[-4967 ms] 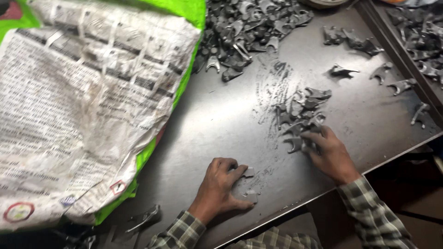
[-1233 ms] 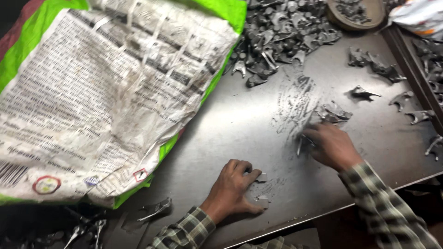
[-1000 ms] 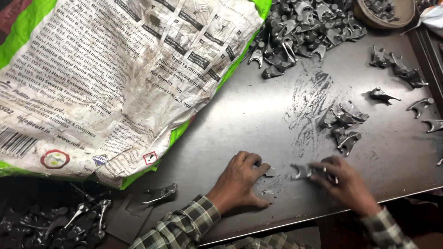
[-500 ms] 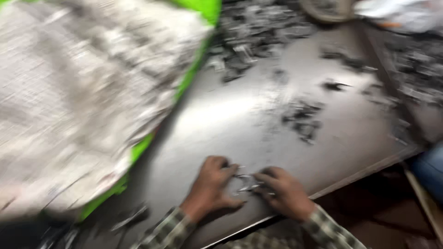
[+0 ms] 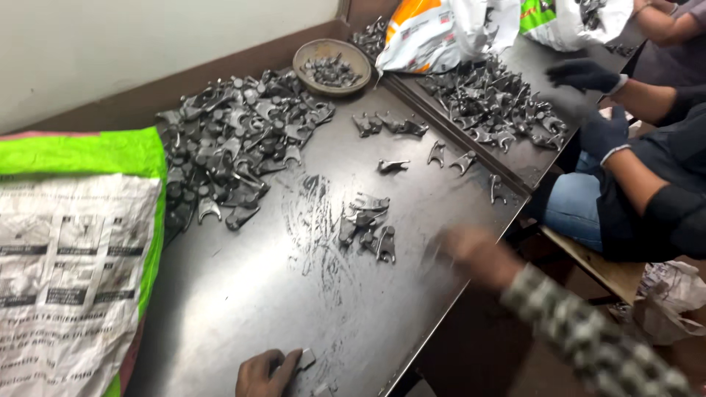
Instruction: The person picks up small fork-shaped metal castings one at a time from a pile on a metal work table and places them into a separate group on the table, occasionally turning a piece over in their hands before setting it down. Other workers at the same table handle similar castings.
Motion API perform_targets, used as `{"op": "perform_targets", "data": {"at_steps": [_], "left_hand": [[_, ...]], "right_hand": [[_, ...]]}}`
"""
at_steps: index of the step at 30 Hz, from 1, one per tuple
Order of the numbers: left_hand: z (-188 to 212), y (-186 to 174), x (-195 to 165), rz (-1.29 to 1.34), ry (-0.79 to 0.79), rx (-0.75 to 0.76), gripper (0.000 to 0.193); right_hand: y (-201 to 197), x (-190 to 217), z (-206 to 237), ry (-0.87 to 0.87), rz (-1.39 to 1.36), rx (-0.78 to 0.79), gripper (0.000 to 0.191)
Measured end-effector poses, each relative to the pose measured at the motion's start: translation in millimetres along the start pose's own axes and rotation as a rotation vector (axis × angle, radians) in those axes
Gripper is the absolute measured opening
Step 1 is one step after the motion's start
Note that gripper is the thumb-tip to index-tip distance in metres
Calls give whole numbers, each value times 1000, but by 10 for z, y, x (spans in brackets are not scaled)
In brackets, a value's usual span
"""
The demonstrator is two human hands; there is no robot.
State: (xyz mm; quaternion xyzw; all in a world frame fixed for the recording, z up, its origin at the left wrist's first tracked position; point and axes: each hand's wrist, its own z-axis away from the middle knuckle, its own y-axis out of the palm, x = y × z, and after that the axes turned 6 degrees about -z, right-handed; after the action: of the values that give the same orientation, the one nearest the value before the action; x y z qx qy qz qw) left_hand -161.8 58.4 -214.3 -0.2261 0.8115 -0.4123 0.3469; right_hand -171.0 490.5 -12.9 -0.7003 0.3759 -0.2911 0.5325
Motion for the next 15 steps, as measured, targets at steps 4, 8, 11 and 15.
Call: {"op": "perform_targets", "data": {"at_steps": [4, 8, 11, 15], "left_hand": [[-71, 37, 47, -29, 34, -28, 46], [-121, 70, 20, 30, -196, 78, 27], [-143, 125, 24, 34, -405, 329, 30], [-272, 142, 52, 9, -375, 326, 34]], "right_hand": [[-621, -922, -311, 623, 566, -124, 72], [-418, -741, -722, 498, 404, -384, 70], [-3, -300, -1002, 650, -39, -190, 73], [210, -193, -1397, 821, -253, -97, 74]]}}
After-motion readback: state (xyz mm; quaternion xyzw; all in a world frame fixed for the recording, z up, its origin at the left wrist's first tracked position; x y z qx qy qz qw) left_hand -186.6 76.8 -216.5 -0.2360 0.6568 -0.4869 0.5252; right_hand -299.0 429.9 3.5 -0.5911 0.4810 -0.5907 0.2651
